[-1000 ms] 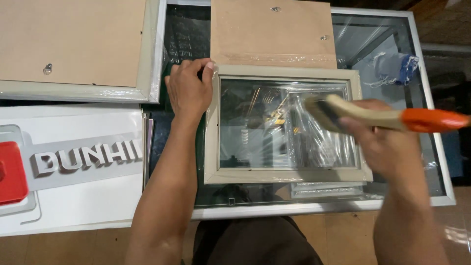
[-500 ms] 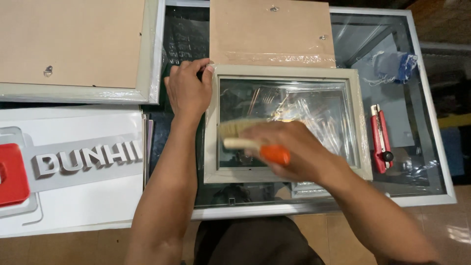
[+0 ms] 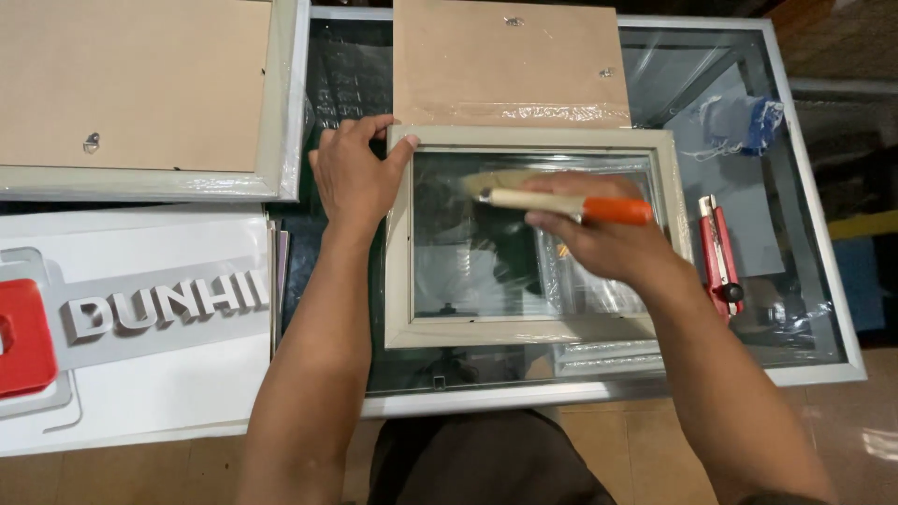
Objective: The person flips a framed picture face-down on a glass work table, opens the frame's backing, brushes dust off the glass with a wide brush, wipes the glass with a cloth, and brushes the frame and glass again.
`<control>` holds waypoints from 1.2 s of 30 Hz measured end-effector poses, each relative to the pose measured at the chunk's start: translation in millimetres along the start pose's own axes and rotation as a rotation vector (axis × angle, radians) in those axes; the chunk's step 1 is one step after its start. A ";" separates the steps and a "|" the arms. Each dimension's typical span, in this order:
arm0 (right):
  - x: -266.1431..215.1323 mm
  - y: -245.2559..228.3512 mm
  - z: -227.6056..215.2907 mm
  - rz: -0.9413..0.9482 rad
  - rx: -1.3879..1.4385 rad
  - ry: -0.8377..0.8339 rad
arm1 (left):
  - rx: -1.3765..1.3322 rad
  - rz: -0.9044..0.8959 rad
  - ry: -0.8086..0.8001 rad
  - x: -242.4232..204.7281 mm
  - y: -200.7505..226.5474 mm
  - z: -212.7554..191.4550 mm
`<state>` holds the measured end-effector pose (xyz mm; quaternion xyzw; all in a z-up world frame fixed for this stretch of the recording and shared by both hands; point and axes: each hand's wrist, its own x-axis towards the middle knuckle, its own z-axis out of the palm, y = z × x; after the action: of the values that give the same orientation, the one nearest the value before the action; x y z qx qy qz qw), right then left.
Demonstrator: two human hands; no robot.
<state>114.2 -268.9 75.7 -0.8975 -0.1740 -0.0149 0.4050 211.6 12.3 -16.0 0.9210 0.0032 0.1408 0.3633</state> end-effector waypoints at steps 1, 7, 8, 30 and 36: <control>-12.7 -8.5 1.4 0.029 0.009 -0.030 | -0.003 0.002 -0.002 1.5 1.5 -0.2; -59.5 -64.9 -35.3 -0.105 0.139 -0.429 | 0.080 0.024 0.005 0.5 1.8 4.6; -49.9 -57.2 -40.0 -0.103 0.141 -0.432 | 0.081 0.021 0.003 0.4 -0.2 5.0; -20.2 35.9 -95.1 0.256 -0.152 -0.159 | 0.093 0.025 0.007 3.4 -0.2 6.1; -57.9 24.9 -87.6 0.513 -0.093 -0.032 | 0.104 0.037 0.011 0.6 0.6 5.4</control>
<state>78.0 -365.7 106.9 -0.9300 0.0539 0.0944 0.3512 213.6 8.3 -19.2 0.9378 -0.0044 0.1520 0.3121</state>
